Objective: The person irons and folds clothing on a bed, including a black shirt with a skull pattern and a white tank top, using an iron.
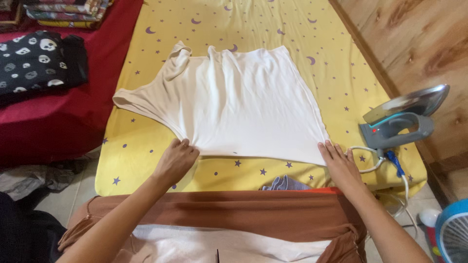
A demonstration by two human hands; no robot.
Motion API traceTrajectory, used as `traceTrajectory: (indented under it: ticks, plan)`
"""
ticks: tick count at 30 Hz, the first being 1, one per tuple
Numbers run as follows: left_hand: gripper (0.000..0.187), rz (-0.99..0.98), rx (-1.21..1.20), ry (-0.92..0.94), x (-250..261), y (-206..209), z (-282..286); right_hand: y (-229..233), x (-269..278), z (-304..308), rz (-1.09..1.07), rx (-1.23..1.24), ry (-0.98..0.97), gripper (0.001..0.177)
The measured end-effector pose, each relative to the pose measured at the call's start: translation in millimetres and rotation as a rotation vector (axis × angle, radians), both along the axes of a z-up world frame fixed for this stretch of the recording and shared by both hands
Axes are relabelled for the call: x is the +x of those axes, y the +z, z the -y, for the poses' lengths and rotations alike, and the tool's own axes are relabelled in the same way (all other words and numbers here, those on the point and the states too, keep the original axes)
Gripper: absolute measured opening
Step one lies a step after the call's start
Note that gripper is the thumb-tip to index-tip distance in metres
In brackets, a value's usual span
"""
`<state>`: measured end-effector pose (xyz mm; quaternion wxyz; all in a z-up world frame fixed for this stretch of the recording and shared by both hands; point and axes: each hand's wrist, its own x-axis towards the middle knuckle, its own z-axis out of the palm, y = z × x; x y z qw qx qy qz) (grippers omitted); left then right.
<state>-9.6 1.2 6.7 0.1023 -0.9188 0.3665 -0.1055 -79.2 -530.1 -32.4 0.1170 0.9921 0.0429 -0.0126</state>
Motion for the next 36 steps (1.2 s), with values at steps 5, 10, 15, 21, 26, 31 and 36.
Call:
traceTrajectory:
  ticks: [5,10,15,21,26,31,36]
  plan:
    - [0.049,-0.289,0.208,0.172,1,38,35,46,2,-28,-0.271,-0.002,-0.232,0.078]
    - [0.046,-0.113,-0.265,0.089,38,-5,129,54,50,-94,0.101,0.528,-0.090,0.065]
    - [0.065,-0.450,-0.194,0.364,33,-27,172,13,54,-112,0.011,0.363,-0.103,0.059]
    - [0.063,-0.270,-0.262,0.534,27,-26,122,-15,30,-14,0.330,0.639,-0.542,0.038]
    - [0.062,-0.060,-0.516,0.551,20,-47,99,-6,25,46,1.360,0.901,-0.402,0.058]
    - [0.054,0.014,-0.609,0.602,15,-39,98,34,25,118,1.097,0.826,-0.739,0.050]
    - [0.035,-0.275,-0.577,0.742,35,-7,94,120,56,78,0.837,0.548,-0.507,0.049]
